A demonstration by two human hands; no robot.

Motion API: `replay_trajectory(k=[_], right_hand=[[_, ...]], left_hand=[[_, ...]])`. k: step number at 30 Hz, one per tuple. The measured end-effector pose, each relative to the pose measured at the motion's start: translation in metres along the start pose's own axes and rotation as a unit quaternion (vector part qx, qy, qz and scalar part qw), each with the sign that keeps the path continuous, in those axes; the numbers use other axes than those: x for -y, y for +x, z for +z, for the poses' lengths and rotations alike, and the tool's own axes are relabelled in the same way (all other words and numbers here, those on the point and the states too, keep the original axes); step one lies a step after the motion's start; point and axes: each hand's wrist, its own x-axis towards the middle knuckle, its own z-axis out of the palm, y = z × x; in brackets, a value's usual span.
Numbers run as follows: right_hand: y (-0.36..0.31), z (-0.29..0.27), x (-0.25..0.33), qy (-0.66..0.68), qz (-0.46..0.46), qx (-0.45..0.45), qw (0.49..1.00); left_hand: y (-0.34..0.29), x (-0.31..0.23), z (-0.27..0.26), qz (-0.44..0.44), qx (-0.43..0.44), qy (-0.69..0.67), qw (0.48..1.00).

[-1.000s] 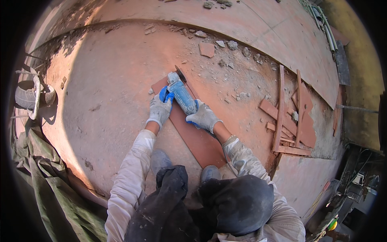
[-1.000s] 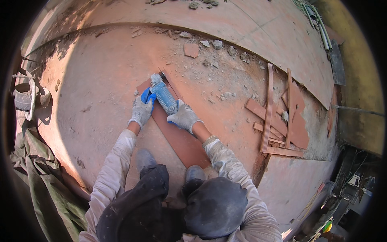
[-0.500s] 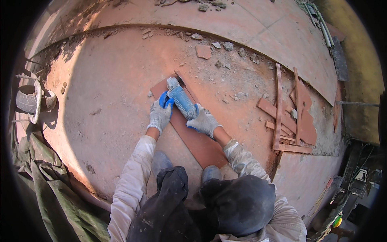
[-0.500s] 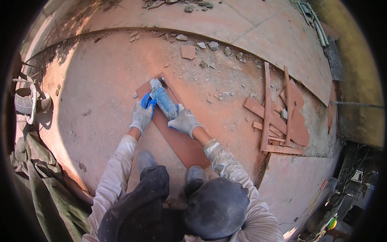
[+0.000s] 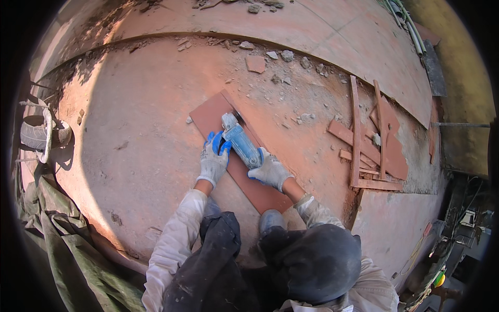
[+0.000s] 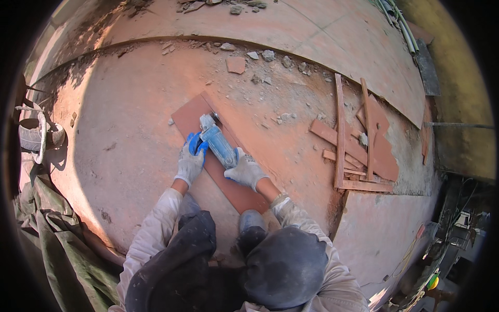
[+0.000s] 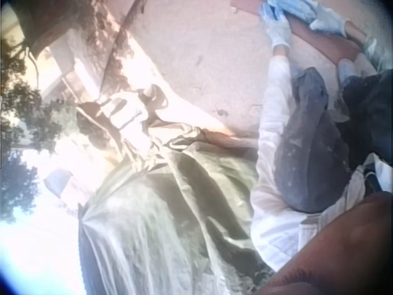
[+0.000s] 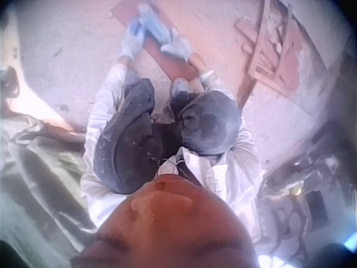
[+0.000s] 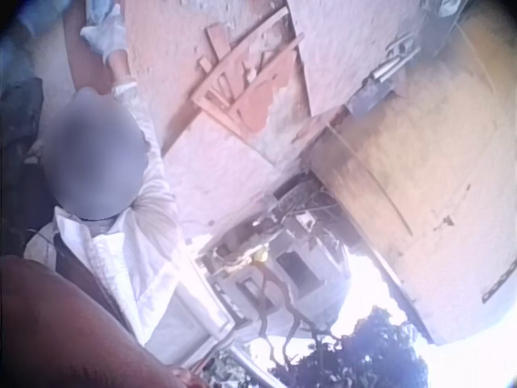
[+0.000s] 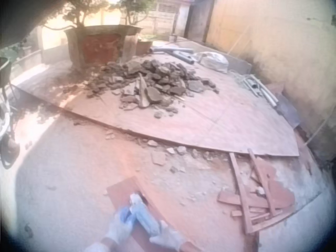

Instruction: The person uses an angle grinder to cut a red rectangular tile on the floor. They hold the tile with one hand and guide the grinder along its length, then lift the tile to inspect the cut and place it back down to continue cutting.

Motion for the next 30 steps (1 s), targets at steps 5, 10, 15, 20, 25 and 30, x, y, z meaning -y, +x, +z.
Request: replay_trajectory(k=[5, 10, 15, 20, 25, 30], right_hand=[[-0.014, 0.003, -0.012, 0.022, -0.005, -0.004, 1.000], [-0.026, 0.006, -0.026, 0.020, -0.002, -0.006, 1.000], [-0.036, 0.004, -0.031, 0.009, -0.006, -0.004, 1.000], [-0.047, 0.003, -0.033, -0.006, -0.007, -0.007, 1.000], [-0.058, 0.008, -0.042, -0.025, -0.013, -0.036, 0.999], [-0.063, 0.007, -0.055, -0.008, -0.018, -0.016, 1.000]], left_hand=[[-0.016, -0.008, 0.003, -0.022, 0.023, -0.021, 0.999], [-0.029, -0.018, 0.007, -0.010, 0.018, -0.027, 0.999], [-0.038, -0.019, 0.012, 0.005, 0.009, -0.017, 1.000], [-0.046, -0.020, 0.014, 0.002, 0.021, -0.013, 1.000], [-0.055, -0.023, 0.017, -0.001, 0.038, -0.069, 0.997], [-0.062, -0.023, 0.019, 0.006, 0.065, -0.039, 0.997]])
